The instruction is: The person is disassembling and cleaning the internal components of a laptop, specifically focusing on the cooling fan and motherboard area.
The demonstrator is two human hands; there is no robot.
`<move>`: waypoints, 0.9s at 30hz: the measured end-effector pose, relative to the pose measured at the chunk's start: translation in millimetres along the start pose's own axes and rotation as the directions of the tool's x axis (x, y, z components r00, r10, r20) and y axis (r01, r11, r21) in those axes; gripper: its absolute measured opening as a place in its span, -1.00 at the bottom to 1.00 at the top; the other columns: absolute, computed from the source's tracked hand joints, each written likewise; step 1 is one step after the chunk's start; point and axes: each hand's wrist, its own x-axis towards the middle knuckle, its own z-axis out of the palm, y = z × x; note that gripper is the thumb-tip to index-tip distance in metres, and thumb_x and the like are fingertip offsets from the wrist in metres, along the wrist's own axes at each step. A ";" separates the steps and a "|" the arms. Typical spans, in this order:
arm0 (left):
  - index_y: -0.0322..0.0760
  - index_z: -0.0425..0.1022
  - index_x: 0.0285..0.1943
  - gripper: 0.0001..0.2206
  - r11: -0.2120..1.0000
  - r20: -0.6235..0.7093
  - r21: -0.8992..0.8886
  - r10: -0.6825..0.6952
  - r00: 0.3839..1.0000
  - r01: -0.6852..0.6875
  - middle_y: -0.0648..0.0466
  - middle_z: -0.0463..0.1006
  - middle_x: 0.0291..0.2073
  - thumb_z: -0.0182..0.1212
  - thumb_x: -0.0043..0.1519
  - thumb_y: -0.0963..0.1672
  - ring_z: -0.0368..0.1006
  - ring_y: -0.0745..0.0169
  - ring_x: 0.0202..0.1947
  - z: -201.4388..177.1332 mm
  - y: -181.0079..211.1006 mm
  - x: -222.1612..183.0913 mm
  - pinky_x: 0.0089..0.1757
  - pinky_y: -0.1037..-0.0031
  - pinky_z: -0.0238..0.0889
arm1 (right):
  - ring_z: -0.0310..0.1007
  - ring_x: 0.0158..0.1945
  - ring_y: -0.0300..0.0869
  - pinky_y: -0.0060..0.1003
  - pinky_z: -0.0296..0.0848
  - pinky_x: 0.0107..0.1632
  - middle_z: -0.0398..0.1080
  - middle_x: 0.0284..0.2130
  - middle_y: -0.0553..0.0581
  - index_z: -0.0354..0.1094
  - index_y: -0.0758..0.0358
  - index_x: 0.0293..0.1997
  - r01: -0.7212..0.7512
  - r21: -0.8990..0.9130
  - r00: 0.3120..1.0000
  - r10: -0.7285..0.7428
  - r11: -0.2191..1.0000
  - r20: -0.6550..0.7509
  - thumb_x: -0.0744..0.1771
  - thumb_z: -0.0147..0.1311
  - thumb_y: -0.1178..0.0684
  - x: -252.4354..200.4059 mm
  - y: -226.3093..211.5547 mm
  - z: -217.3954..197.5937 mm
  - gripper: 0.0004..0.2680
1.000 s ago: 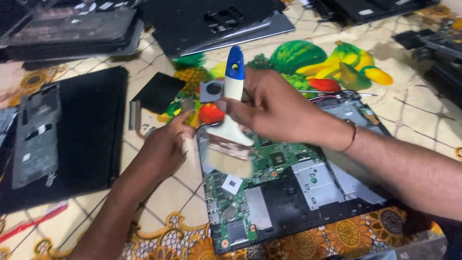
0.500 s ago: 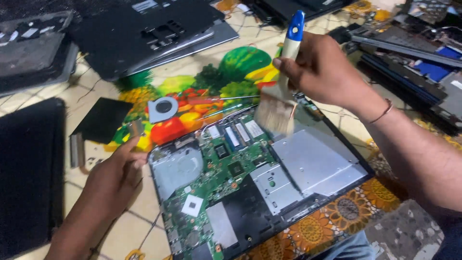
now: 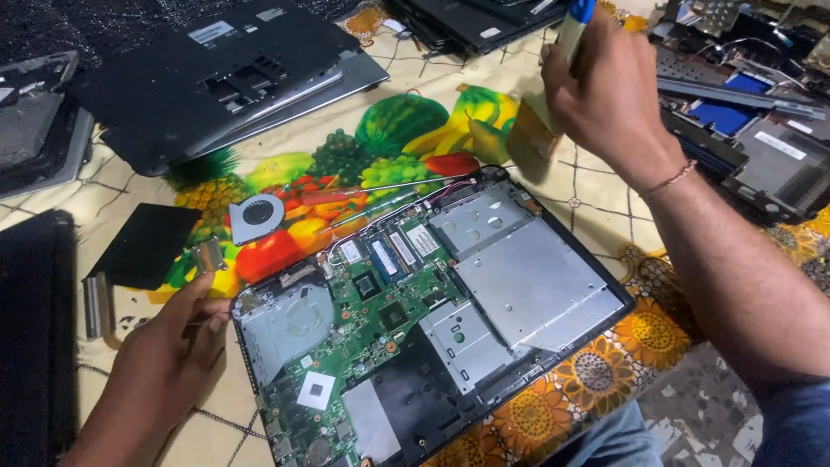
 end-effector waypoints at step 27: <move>0.04 0.21 0.56 -0.41 0.982 0.053 0.158 -0.117 0.992 0.107 0.14 0.63 0.15 0.13 0.26 -0.11 0.56 0.10 0.15 -4.4 16.4 -2.3 0.11 0.16 0.39 | 0.32 -0.70 -0.30 -0.42 0.25 -0.68 0.31 -0.69 -0.01 0.30 0.20 -0.33 0.086 -0.281 0.991 -0.052 0.956 0.125 0.50 -0.09 0.29 -107.0 0.1 -76.1 -0.77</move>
